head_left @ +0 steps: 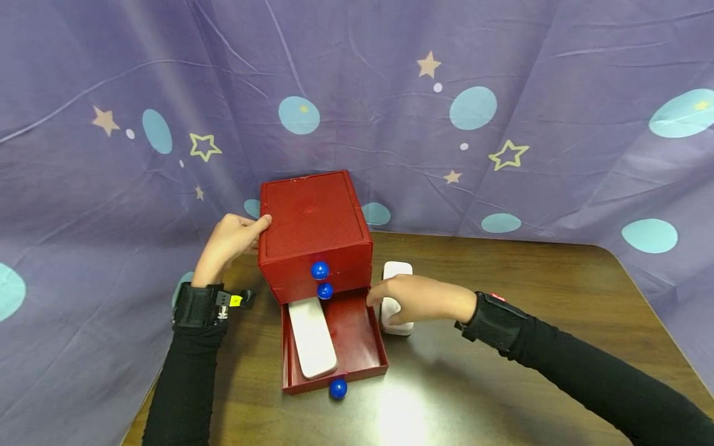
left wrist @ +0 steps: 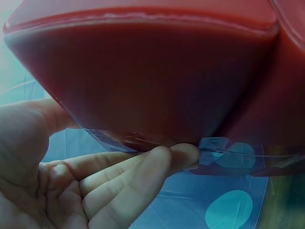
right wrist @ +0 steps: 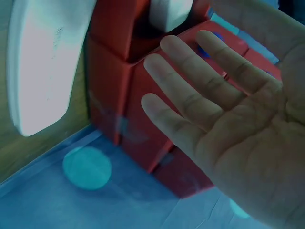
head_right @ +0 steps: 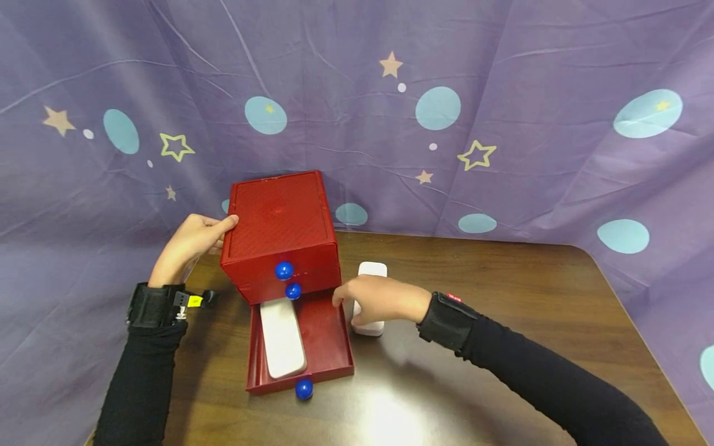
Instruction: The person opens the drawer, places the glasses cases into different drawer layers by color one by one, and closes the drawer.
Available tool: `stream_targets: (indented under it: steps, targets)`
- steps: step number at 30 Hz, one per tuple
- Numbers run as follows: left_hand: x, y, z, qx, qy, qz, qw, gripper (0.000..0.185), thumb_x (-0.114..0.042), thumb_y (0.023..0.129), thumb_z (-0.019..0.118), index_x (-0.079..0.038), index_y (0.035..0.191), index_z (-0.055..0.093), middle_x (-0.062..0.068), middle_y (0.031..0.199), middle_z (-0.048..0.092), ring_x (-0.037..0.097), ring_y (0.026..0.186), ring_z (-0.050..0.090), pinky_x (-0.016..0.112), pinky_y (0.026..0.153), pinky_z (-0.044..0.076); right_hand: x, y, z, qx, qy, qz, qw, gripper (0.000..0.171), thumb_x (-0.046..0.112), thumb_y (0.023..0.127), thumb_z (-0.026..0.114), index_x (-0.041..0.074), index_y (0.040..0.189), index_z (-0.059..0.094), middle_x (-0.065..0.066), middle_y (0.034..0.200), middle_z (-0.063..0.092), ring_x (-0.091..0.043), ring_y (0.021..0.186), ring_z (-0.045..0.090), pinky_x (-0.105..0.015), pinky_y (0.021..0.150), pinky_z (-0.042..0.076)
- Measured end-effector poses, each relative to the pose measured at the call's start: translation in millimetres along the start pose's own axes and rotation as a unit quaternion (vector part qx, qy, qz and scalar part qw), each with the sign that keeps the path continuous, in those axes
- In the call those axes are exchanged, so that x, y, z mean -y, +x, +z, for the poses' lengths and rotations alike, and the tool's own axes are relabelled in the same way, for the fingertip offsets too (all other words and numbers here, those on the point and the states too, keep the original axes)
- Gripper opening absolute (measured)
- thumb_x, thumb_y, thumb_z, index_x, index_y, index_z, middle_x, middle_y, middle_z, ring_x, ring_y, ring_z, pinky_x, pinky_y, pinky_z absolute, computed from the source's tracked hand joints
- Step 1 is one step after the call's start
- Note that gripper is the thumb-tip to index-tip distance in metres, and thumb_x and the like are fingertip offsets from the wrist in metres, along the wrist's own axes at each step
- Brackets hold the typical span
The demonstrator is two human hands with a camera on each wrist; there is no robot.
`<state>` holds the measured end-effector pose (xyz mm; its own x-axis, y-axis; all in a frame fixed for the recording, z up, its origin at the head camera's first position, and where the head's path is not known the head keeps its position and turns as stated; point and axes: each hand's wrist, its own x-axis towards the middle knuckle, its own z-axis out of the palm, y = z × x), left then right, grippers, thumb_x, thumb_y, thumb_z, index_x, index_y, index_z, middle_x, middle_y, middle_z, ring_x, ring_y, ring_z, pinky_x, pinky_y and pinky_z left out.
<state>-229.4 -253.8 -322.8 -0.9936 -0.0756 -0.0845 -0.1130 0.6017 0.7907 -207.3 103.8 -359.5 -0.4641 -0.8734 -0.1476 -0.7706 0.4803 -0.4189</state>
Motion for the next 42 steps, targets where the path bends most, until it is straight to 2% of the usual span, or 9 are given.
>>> stream_targets:
  steps: [4, 9, 13, 17, 22, 26, 31, 37, 42]
  targets:
    - [-3.1, -0.6, -2.0, 0.004, 0.0, -0.01, 0.9999, 0.048, -0.047, 0.1, 0.06, -0.009, 0.072, 0.072, -0.006, 0.067, 0.071, 0.009, 0.069, 0.074, 0.025, 0.059, 0.058, -13.1, -5.1, -3.5, -0.024, -0.013, 0.001, 1.0, 0.04, -0.003, 0.08, 0.079, 0.01, 0.117, 0.073, 0.0, 0.115, 0.074, -0.023, 0.112, 0.068, -0.041, 0.097, 0.058]
    - [-7.1, -1.0, -3.8, 0.008, 0.006, -0.02, 0.9998, 0.049, -0.049, 0.099, 0.059, -0.01, 0.073, 0.072, -0.005, 0.07, 0.072, 0.01, 0.071, 0.075, 0.024, 0.059, 0.057, -30.5, -8.9, -3.3, -0.042, -0.045, 0.031, 0.998, 0.044, -0.01, 0.077, 0.076, 0.009, 0.117, 0.073, -0.006, 0.118, 0.073, -0.027, 0.114, 0.068, -0.044, 0.095, 0.059]
    - [-8.4, 0.0, -4.2, 0.007, -0.002, -0.017, 0.9998, 0.051, -0.046, 0.099, 0.06, -0.016, 0.058, 0.057, -0.011, 0.055, 0.058, 0.01, 0.066, 0.073, 0.022, 0.056, 0.056, -48.4, -7.4, 2.4, -0.047, -0.068, 0.054, 0.995, 0.054, -0.015, 0.074, 0.072, 0.01, 0.122, 0.072, -0.007, 0.124, 0.071, -0.031, 0.114, 0.066, -0.046, 0.091, 0.059]
    - [-7.5, 1.5, -3.8, 0.004, -0.011, -0.016, 0.9998, 0.053, -0.042, 0.099, 0.061, -0.021, 0.053, 0.046, -0.014, 0.045, 0.041, 0.005, 0.059, 0.069, 0.02, 0.051, 0.049, -68.8, -2.8, 10.1, -0.052, -0.07, 0.04, 0.995, 0.065, -0.024, 0.073, 0.058, 0.01, 0.127, 0.07, -0.01, 0.13, 0.068, -0.035, 0.12, 0.062, -0.049, 0.097, 0.057]
    - [-8.1, 2.1, -3.8, 0.007, -0.014, -0.018, 0.9997, 0.055, -0.042, 0.099, 0.062, -0.022, 0.051, 0.043, -0.015, 0.044, 0.036, 0.005, 0.058, 0.069, 0.021, 0.049, 0.045, -87.1, 3.6, 16.1, -0.035, -0.068, 0.012, 0.997, 0.075, -0.028, 0.071, 0.048, 0.009, 0.133, 0.067, -0.017, 0.14, 0.061, -0.041, 0.133, 0.054, -0.057, 0.109, 0.049]
    - [-8.4, 2.3, -4.1, 0.011, -0.006, -0.019, 0.9997, 0.057, -0.044, 0.099, 0.062, -0.023, 0.05, 0.04, -0.014, 0.044, 0.034, 0.005, 0.058, 0.067, 0.023, 0.046, 0.037, -95.3, 7.9, 21.6, 0.001, -0.074, 0.021, 0.997, 0.085, -0.032, 0.069, 0.045, 0.011, 0.141, 0.061, -0.018, 0.15, 0.053, -0.045, 0.144, 0.041, -0.066, 0.114, 0.04]
    - [-7.9, 2.7, -4.2, 0.011, -0.006, -0.018, 0.9998, 0.056, -0.043, 0.099, 0.061, -0.022, 0.051, 0.041, -0.014, 0.045, 0.034, 0.004, 0.059, 0.067, 0.022, 0.048, 0.039, -100.6, 13.2, 30.8, 0.025, -0.074, 0.036, 0.996, 0.093, -0.035, 0.067, 0.049, 0.014, 0.146, 0.057, -0.018, 0.158, 0.043, -0.042, 0.152, 0.03, -0.07, 0.117, 0.031]
    - [-8.3, 3.1, -4.2, 0.006, 0.005, -0.016, 0.9998, 0.05, -0.044, 0.099, 0.06, -0.019, 0.056, 0.06, -0.014, 0.054, 0.06, 0.004, 0.061, 0.069, 0.021, 0.053, 0.05, -104.8, 21.1, 41.1, 0.017, -0.098, 0.015, 0.995, 0.089, -0.034, 0.067, 0.055, 0.01, 0.144, 0.058, -0.017, 0.16, 0.041, -0.041, 0.152, 0.03, -0.06, 0.121, 0.034]
    - [-7.9, 2.9, -5.3, 0.002, 0.022, -0.015, 0.9996, 0.053, -0.047, 0.099, 0.06, -0.019, 0.054, 0.056, -0.012, 0.053, 0.058, 0.006, 0.059, 0.067, 0.023, 0.048, 0.041, -109.0, 25.8, 49.4, 0.016, -0.142, 0.002, 0.99, 0.084, -0.03, 0.069, 0.061, 0.008, 0.144, 0.058, -0.016, 0.16, 0.041, -0.039, 0.152, 0.032, -0.054, 0.123, 0.033]
